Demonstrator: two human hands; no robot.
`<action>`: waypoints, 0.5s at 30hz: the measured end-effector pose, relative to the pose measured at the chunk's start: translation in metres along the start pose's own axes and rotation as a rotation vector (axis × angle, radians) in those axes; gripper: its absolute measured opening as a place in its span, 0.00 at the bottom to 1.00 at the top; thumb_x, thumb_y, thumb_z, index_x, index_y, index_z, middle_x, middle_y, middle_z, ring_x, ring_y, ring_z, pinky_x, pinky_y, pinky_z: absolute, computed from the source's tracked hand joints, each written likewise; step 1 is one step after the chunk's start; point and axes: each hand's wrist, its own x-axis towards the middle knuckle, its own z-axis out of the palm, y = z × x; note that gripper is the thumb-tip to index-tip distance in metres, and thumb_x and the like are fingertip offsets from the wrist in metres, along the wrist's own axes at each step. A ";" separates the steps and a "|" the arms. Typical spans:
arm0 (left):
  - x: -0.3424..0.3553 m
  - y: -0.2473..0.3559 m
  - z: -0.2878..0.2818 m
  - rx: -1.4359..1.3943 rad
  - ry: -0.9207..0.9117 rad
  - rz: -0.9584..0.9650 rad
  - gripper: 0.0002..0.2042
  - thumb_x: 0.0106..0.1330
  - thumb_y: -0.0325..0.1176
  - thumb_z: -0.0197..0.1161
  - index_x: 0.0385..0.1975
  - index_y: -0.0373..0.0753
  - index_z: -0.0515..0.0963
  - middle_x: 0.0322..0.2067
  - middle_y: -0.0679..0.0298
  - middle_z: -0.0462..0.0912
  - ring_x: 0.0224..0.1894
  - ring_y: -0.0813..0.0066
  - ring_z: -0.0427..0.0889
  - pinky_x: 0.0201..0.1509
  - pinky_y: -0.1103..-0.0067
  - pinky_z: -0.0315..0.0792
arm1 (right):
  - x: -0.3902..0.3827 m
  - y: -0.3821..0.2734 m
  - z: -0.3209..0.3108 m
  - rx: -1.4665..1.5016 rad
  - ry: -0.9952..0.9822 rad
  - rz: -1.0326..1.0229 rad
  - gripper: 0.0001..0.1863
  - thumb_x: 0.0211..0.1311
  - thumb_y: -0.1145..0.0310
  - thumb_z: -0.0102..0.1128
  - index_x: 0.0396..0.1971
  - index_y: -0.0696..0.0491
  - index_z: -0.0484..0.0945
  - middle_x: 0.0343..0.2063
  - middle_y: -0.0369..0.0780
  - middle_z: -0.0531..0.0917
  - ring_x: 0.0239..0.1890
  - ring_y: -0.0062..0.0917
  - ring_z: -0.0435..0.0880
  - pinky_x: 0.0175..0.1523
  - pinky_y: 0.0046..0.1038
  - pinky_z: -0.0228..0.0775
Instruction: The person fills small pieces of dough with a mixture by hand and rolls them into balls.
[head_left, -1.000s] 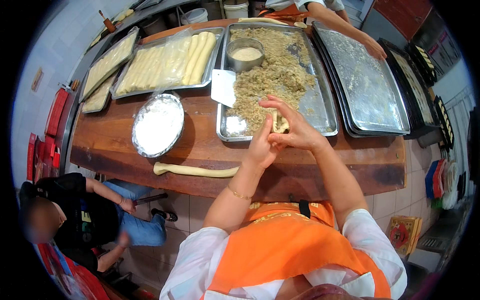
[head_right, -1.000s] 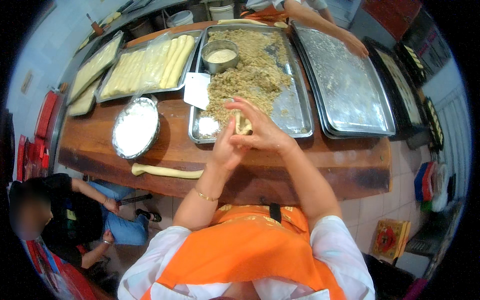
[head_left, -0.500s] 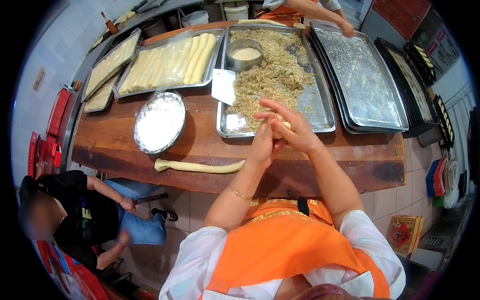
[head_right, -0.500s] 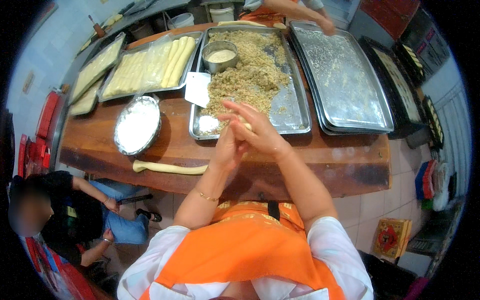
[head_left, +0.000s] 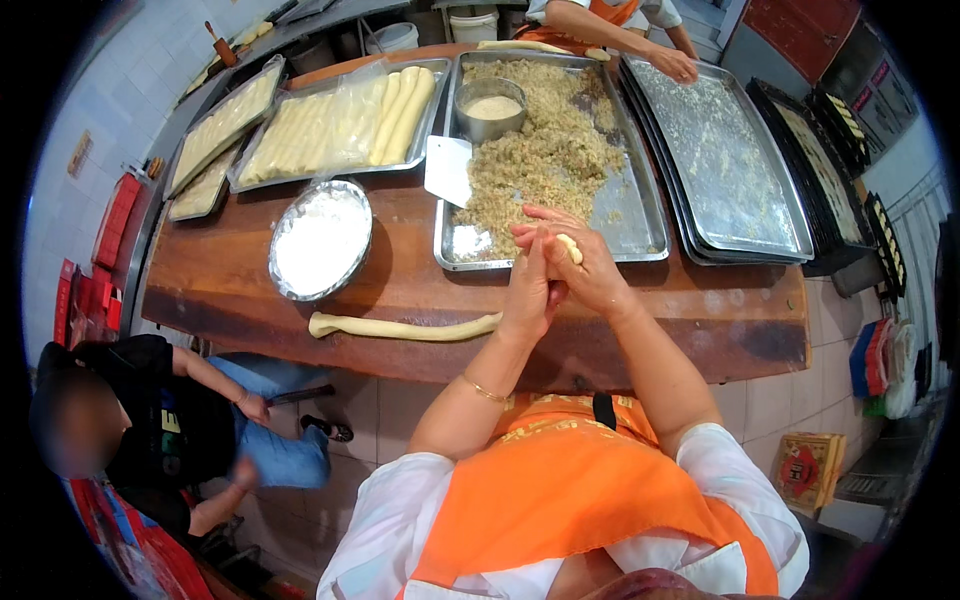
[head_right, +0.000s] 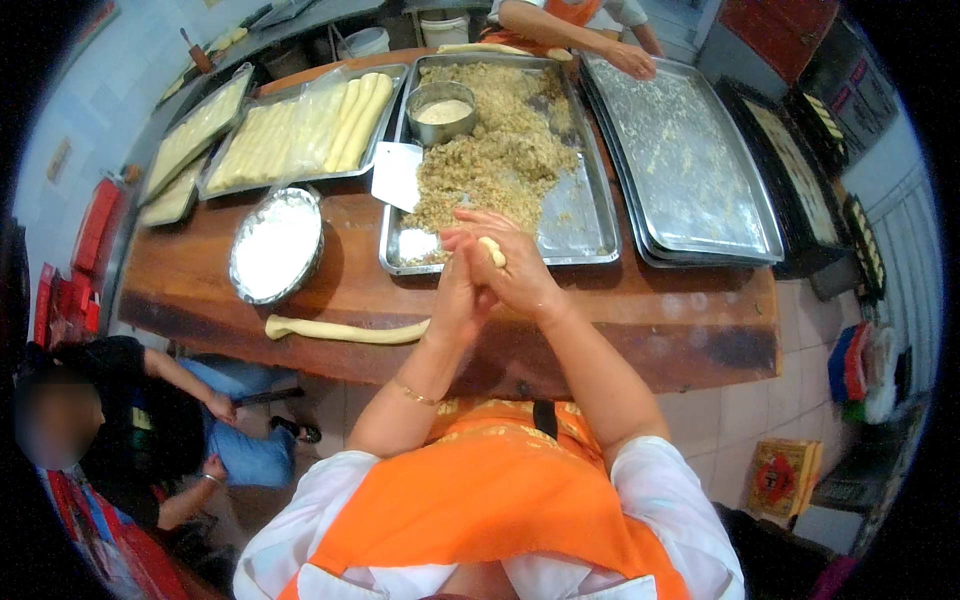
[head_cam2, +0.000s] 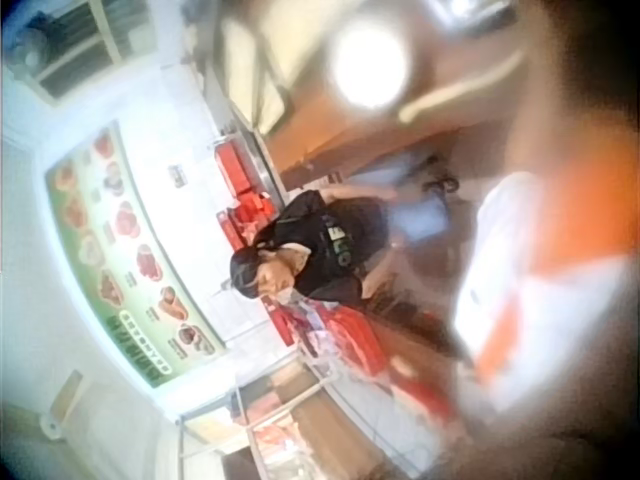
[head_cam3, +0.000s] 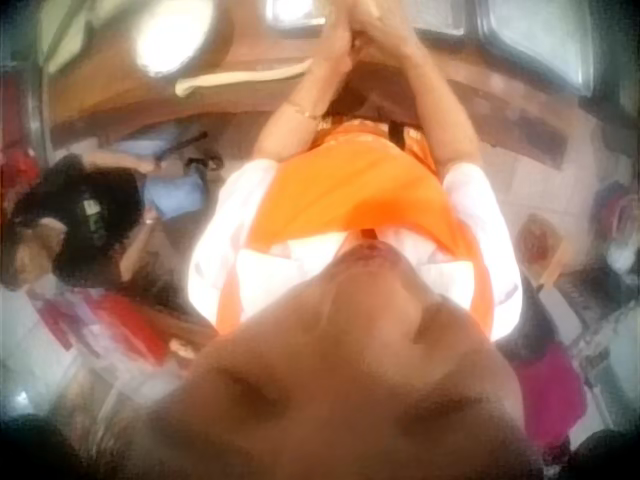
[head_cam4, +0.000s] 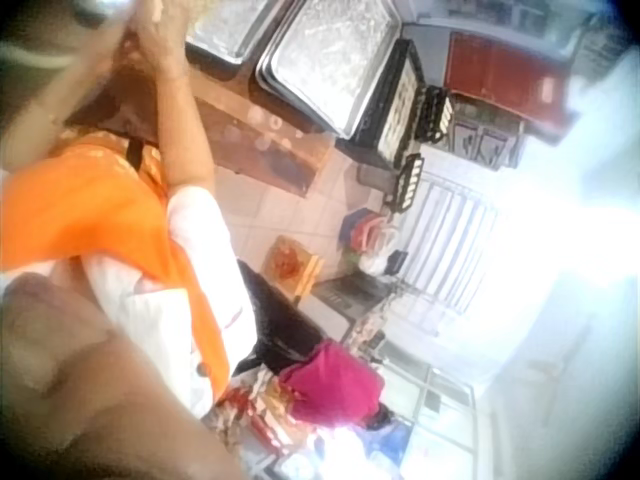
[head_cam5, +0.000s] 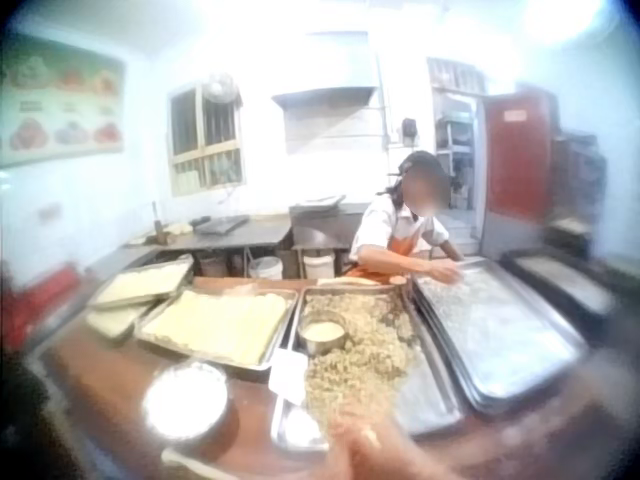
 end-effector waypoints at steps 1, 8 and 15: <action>-0.001 -0.003 -0.001 0.008 0.018 -0.009 0.20 0.74 0.59 0.50 0.46 0.48 0.71 0.31 0.74 0.75 0.22 0.88 0.69 0.20 0.89 0.60 | -0.003 0.001 0.001 0.001 0.022 0.030 0.26 0.75 0.46 0.47 0.43 0.53 0.85 0.49 0.41 0.86 0.66 0.41 0.72 0.71 0.44 0.57; -0.009 0.009 -0.003 0.024 -0.208 0.012 0.23 0.76 0.59 0.46 0.55 0.46 0.70 0.36 0.73 0.76 0.27 0.87 0.72 0.23 0.88 0.61 | 0.001 -0.007 0.006 -0.010 0.276 0.035 0.30 0.74 0.42 0.42 0.43 0.52 0.86 0.51 0.42 0.85 0.63 0.39 0.75 0.73 0.44 0.52; -0.008 0.007 -0.005 0.217 -0.227 -0.051 0.22 0.77 0.56 0.46 0.58 0.46 0.67 0.34 0.72 0.74 0.25 0.86 0.68 0.22 0.88 0.58 | -0.005 -0.001 -0.016 0.182 -0.078 0.207 0.34 0.74 0.39 0.41 0.47 0.53 0.86 0.57 0.45 0.81 0.73 0.39 0.61 0.75 0.44 0.47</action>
